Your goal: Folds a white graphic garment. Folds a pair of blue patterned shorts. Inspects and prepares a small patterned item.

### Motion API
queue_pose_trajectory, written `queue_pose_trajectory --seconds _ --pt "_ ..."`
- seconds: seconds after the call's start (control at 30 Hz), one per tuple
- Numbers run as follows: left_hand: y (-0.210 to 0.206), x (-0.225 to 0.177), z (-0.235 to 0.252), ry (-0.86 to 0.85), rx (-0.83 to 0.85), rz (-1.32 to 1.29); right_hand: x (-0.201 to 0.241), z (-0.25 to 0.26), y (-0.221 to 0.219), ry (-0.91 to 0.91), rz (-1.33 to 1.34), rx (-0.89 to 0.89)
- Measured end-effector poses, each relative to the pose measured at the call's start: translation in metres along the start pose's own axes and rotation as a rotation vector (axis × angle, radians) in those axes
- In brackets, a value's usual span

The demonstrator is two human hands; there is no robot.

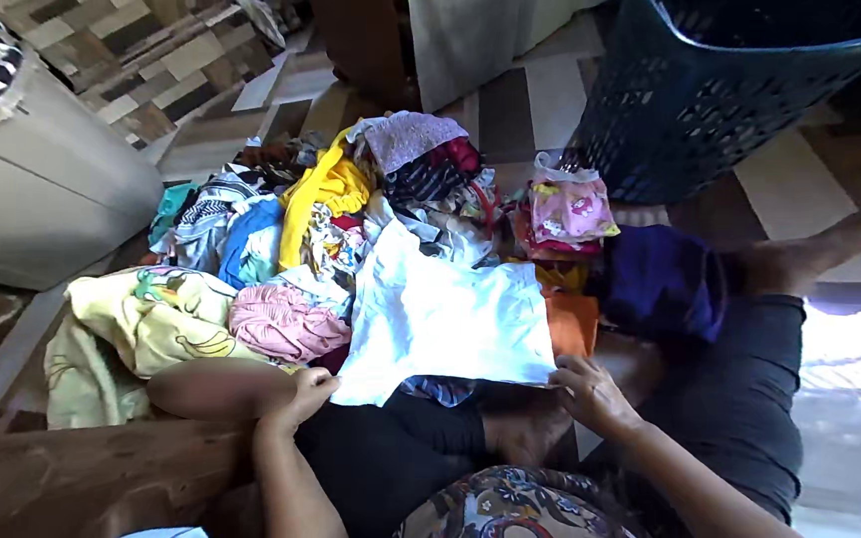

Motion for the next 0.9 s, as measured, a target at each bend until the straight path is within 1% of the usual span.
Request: queue_pose_trajectory --seconds 0.07,0.13,0.2,0.27,0.33,0.43,0.53,0.6,0.7,0.8,0.9 --pt "-0.001 0.004 0.001 0.074 0.044 0.006 -0.003 0.002 0.000 -0.007 -0.015 0.041" --pt "0.000 0.004 0.007 0.131 0.040 -0.004 -0.003 0.004 -0.001 -0.027 -0.035 0.155" --pt "0.006 -0.005 0.015 0.111 -0.034 -0.019 -0.002 0.013 0.001 -0.076 -0.036 0.300" --pt "0.012 -0.021 0.029 0.072 -0.134 -0.046 -0.001 0.028 0.009 -0.152 0.067 0.337" --pt "0.014 -0.036 0.051 0.057 -0.216 -0.085 -0.001 0.052 0.022 -0.251 0.197 0.250" --pt "0.017 -0.058 0.096 0.051 -0.264 -0.091 -0.005 0.097 0.036 -0.432 0.287 0.111" --pt "0.017 -0.074 0.141 -0.025 -0.339 -0.064 -0.015 0.141 0.038 -0.557 0.362 0.026" --pt "0.017 -0.085 0.167 -0.076 -0.385 -0.056 -0.019 0.166 0.037 -0.654 0.389 0.012" --pt "0.012 -0.102 0.193 -0.065 -0.417 -0.023 -0.022 0.189 0.037 -0.799 0.371 0.051" --pt "0.004 -0.109 0.217 0.032 -0.415 -0.002 -0.028 0.199 0.030 -0.900 0.374 0.053" --pt "-0.002 -0.107 0.236 0.116 -0.399 0.007 -0.031 0.205 0.026 -0.893 0.384 0.071"
Point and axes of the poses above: each hand's wrist, its own z-axis towards the middle knuckle, its own y-axis out of the back of the hand, x = y × z, the point moved 2 cm from there along z, towards the middle knuckle, and after that the axes turned 5 degrees about x, right-handed, at the moved point
